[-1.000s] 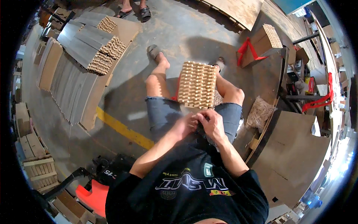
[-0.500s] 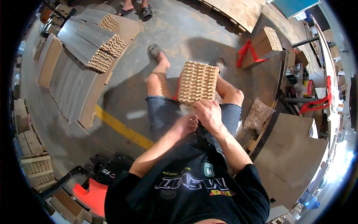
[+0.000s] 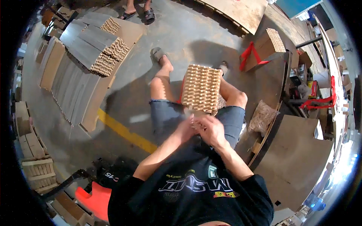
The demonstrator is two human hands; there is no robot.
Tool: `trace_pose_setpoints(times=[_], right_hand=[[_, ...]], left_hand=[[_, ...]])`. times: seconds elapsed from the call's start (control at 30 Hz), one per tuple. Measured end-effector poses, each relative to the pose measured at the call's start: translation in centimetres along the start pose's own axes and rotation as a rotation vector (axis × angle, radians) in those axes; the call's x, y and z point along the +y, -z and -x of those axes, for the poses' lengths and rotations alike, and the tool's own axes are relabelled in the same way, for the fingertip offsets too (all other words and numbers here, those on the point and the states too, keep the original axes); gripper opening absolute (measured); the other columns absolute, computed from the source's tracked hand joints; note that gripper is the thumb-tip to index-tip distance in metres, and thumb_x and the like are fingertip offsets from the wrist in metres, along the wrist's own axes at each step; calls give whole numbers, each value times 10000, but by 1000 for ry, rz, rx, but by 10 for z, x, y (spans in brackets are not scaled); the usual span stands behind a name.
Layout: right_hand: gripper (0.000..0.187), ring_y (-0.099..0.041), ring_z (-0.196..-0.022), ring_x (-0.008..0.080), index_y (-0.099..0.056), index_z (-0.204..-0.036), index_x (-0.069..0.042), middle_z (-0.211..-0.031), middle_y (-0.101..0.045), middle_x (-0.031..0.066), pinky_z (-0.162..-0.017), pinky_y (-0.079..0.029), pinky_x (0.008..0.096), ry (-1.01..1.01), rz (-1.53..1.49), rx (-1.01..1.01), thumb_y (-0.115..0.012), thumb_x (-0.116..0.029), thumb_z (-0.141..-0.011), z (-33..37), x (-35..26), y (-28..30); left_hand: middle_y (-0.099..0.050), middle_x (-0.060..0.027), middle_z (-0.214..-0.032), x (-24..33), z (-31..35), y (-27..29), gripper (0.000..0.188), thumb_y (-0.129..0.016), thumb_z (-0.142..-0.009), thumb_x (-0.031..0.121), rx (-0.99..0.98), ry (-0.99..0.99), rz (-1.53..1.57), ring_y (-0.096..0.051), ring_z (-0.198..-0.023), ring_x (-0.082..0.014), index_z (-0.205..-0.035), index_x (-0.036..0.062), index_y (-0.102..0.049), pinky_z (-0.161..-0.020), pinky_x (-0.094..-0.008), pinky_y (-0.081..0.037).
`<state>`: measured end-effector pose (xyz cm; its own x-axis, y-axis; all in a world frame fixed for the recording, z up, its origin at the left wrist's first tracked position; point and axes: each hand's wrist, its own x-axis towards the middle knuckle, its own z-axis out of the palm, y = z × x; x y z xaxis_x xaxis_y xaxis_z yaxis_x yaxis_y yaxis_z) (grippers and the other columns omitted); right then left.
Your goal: The person inserts wooden pegs into holes on a wooden block by hand, then taps the pegs into place using a hammer.
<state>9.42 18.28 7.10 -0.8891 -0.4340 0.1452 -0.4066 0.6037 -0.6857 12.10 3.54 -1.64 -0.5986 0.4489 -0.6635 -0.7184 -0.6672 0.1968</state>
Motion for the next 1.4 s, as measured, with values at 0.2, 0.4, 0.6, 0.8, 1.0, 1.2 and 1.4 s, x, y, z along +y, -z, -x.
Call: trace_pose_setpoints(times=[0.2,0.4,0.6,0.8,1.0,1.2,1.4], right_hand=[[250,-682,-943,300,-728,-1061,-145,-1050,-710,65,-792,-550,422,-50,131,-137,-614,-137,-839,22,8,-22],[316,-667,-995,325,-691,-1113,-103,-1098,-675,95,-833,-551,410,37,98,-204,-686,-50,-801,19,19,-21],[189,-667,-840,312,-684,-1071,-40,-976,-668,147,-743,-558,384,-254,-239,-237,-705,-157,-925,-23,-20,19],[156,-671,-818,288,-686,-947,-52,-828,-666,102,-742,-543,396,-121,-125,29,-744,-180,-882,-40,13,-6],[110,-651,-804,226,-702,-901,-147,-822,-671,10,-799,-480,381,134,210,59,-754,-167,-806,-53,20,-9],[141,-657,-838,201,-684,-949,-174,-807,-652,-13,-767,-430,370,196,325,-20,-670,-147,-811,-53,13,-12],[206,-672,-871,201,-676,-1023,-176,-850,-667,1,-803,-409,393,113,420,-119,-598,-165,-834,-51,18,-28]], left_hand=[[-705,-42,-1135,4,8,-3,396,-483,-1073,435,29,51,-57,-668,-1043,-190,-1196,100,-654,-945,-367,-530],[-706,-51,-1150,7,13,-11,382,-498,-1069,421,40,15,-45,-669,-1045,-195,-1195,97,-654,-946,-363,-528],[-660,-86,-1263,-6,-11,29,434,-525,-1056,392,-98,28,67,-632,-1156,-213,-1332,63,-591,-1007,-370,-516],[-650,-10,-1224,0,-7,6,352,-524,-1057,387,-99,3,13,-612,-1134,-164,-1268,116,-599,-1024,-380,-475],[-605,-75,-1343,-6,-21,27,420,-395,-1113,304,-156,1,76,-597,-1226,-200,-1430,44,-485,-1027,-372,-537],[-563,-111,-1421,7,-8,-2,454,-395,-1112,320,74,68,38,-556,-1306,-253,-1467,41,-449,-1103,-432,-474],[-531,-130,-1460,7,-10,6,466,-419,-1100,313,4,70,76,-529,-1344,-273,-1483,49,-426,-1126,-430,-450]])
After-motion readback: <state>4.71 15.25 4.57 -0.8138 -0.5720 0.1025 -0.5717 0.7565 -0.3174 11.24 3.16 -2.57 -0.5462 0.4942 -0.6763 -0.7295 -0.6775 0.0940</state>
